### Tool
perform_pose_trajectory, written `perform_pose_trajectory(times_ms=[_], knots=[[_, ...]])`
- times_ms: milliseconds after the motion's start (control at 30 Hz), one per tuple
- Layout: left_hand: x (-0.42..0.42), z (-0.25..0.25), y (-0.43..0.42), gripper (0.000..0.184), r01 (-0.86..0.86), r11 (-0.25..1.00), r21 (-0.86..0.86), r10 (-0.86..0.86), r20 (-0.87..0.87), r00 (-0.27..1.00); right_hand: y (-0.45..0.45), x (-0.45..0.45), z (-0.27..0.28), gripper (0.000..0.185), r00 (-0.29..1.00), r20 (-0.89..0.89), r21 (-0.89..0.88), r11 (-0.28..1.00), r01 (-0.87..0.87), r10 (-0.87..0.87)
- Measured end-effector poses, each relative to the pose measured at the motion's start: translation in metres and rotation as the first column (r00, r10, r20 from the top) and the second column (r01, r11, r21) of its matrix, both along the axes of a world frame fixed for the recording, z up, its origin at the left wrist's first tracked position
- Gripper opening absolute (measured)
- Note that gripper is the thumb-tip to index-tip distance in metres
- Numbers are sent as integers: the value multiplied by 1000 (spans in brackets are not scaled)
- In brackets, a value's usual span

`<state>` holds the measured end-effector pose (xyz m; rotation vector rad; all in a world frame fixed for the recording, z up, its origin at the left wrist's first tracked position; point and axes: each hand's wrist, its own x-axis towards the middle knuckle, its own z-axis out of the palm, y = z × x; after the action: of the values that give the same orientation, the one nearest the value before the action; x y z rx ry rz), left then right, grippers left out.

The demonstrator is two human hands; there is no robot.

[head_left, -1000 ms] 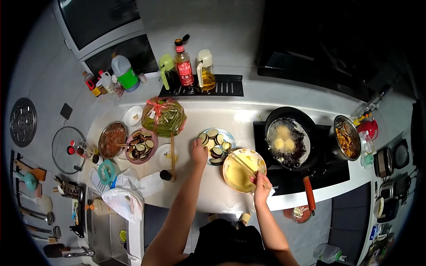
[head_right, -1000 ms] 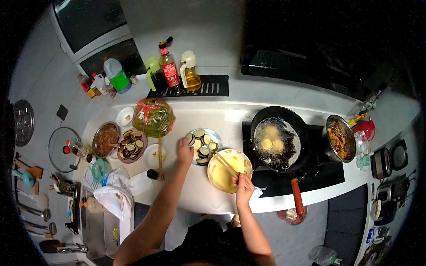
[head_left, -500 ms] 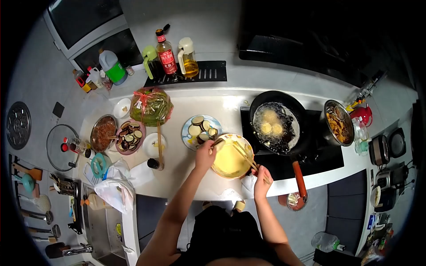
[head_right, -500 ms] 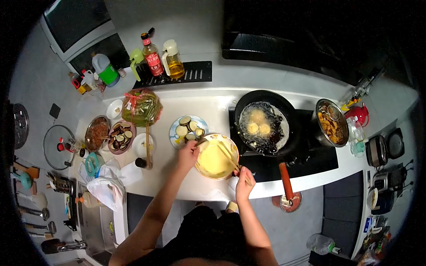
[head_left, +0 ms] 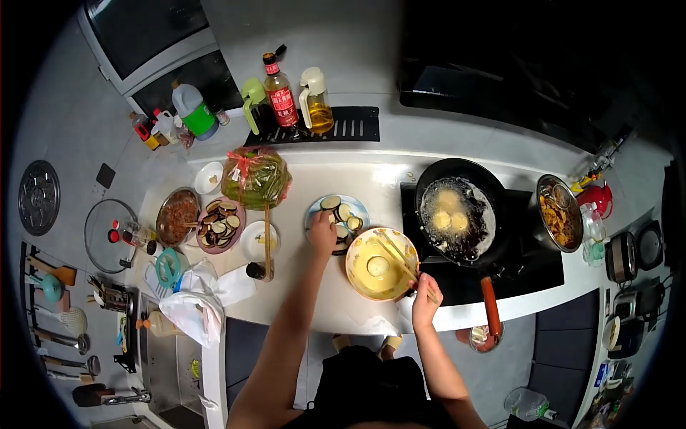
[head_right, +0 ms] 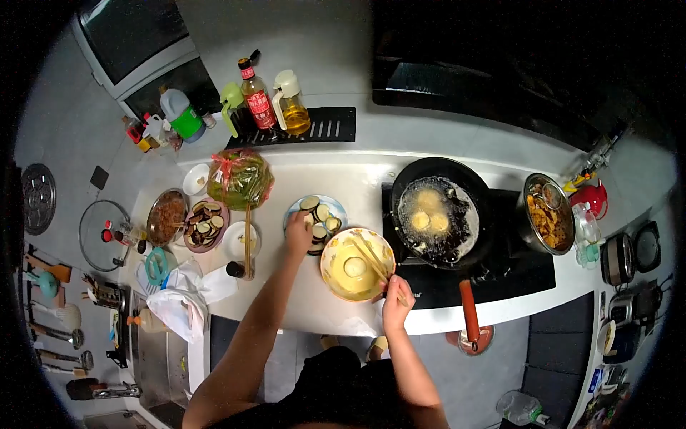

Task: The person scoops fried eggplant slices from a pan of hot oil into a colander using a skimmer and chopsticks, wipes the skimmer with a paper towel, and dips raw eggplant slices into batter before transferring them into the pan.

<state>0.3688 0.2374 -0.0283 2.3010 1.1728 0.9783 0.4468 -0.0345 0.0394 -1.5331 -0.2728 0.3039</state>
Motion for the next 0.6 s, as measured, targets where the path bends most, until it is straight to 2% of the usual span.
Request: perform_pose_trajectory(times_ms=[133,300,400,433,533,600], knots=[[13,-24,45,39,72,997,41,-62,-209,976,22,-5,10,22,1000,-28,8,1000,-7,7],[23,-29,62,27,58,997,-43,-68,-290,955,29,-6,5,23,1000,0,-85,996,-26,26],[17,-23,58,25,23,1000,-15,-24,-72,997,32,-6,-2,23,1000,-3,-9,1000,2,-2],[12,-16,50,23,29,996,82,-34,58,998,33,-6,-6,23,1000,11,-5,1000,11,-11],[-7,9,-2,23,46,997,-59,-25,325,945,36,-3,-8,22,999,40,17,999,30,-31],[-22,17,-45,24,118,983,-139,-73,288,955,40,-3,-5,22,999,27,43,998,40,-41]])
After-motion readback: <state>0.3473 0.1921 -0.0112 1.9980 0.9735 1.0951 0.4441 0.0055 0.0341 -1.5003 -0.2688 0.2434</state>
